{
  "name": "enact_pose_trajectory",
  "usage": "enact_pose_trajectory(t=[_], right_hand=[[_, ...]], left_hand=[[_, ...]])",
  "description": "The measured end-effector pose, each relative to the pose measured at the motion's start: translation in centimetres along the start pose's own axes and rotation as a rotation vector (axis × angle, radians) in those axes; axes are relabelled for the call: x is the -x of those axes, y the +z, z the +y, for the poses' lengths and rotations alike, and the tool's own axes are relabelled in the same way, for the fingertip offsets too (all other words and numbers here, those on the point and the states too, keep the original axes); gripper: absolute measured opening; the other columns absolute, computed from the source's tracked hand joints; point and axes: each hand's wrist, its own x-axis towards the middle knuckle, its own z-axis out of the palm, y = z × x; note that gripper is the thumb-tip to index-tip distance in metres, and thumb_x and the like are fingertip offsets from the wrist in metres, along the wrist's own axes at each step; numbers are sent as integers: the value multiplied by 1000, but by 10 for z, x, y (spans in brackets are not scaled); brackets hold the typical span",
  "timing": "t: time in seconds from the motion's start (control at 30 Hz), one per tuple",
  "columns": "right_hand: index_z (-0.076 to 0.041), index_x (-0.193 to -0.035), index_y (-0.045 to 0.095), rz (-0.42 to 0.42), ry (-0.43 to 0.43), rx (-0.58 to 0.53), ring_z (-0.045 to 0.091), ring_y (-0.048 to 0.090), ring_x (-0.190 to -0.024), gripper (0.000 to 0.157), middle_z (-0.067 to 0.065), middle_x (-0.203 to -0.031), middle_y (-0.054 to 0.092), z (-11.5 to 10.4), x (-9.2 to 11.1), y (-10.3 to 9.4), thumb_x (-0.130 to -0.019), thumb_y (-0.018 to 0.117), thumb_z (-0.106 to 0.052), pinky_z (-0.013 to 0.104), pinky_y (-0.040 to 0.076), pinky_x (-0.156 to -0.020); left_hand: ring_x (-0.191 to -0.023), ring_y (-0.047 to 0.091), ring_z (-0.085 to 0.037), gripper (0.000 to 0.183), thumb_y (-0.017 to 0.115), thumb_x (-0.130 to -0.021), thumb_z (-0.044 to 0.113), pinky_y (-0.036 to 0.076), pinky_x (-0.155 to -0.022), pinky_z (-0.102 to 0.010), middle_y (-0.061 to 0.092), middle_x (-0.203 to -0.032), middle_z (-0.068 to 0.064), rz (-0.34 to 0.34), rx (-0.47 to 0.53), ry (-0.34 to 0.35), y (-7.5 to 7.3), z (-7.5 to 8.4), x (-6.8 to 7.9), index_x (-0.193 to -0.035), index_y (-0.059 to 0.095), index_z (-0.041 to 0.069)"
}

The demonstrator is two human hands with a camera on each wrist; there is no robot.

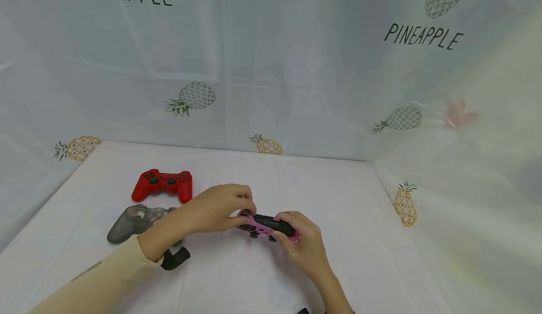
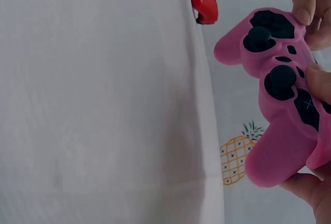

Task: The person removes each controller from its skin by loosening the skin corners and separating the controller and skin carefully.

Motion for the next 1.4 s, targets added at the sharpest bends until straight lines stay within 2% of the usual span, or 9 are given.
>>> enact_pose_trajectory(t=[0.1, 0.27, 0.47, 0.6, 0.77, 1.07, 1.4], right_hand=[[-19, -113, 74, -5, 2, -3, 17, 71, -100, 28, -2, -111, 74, -2, 0, 2, -89, 87, -12, 28, 59, -85], [-19, -114, 74, -17, -11, 16, 16, 72, -100, 32, -2, -112, 74, -4, 0, 6, -87, 88, -10, 31, 61, -86], [-18, -116, 74, -29, -41, 66, 17, 72, -99, 36, 0, -114, 72, -6, 3, 9, -86, 89, -9, 35, 62, -85], [-18, -116, 74, -27, -60, 87, 16, 73, -99, 36, 0, -114, 72, -6, 4, 11, -85, 90, -9, 33, 62, -84], [-18, -113, 74, -20, -96, 98, 14, 72, -96, 35, -2, -112, 72, -4, 5, 13, -84, 91, -9, 25, 60, -85], [-18, -112, 75, -4, -119, 132, 14, 72, -94, 34, -1, -110, 72, -6, 3, 13, -83, 92, -11, 24, 59, -82], [-18, -114, 75, -2, -76, 122, 15, 72, -96, 34, -1, -112, 73, -7, 3, 9, -84, 91, -11, 28, 60, -84]], left_hand=[[-88, 57, -5, 15, 88, -90, 28, 53, -79, -26, 62, -99, 12, -18, -34, 8, 1, -1, 0, -99, 76, 26], [-82, 54, -4, 17, 90, -88, 26, 50, -71, -24, 59, -96, 11, -53, -37, 32, 1, -1, 1, -95, 74, 27], [-74, 49, -2, 19, 88, -88, 24, 43, -65, -22, 53, -86, 13, -137, -68, 27, 1, 2, -4, -86, 69, 28], [-70, 47, -1, 23, 87, -86, 22, 41, -63, -22, 49, -80, 15, -175, -69, 8, 3, 4, -8, -80, 65, 27], [-68, 47, 0, 28, 88, -85, 24, 41, -62, -23, 49, -79, 17, -221, -65, -30, 5, 5, -9, -77, 63, 29], [-67, 46, -1, 30, 83, -83, 12, 39, -60, -23, 46, -76, 18, -188, -71, -69, 8, 6, -9, -73, 60, 29], [-78, 48, -2, 28, 88, -88, 24, 42, -64, -25, 49, -80, 17, -158, -29, -65, 11, 0, -5, -80, 61, 31]])
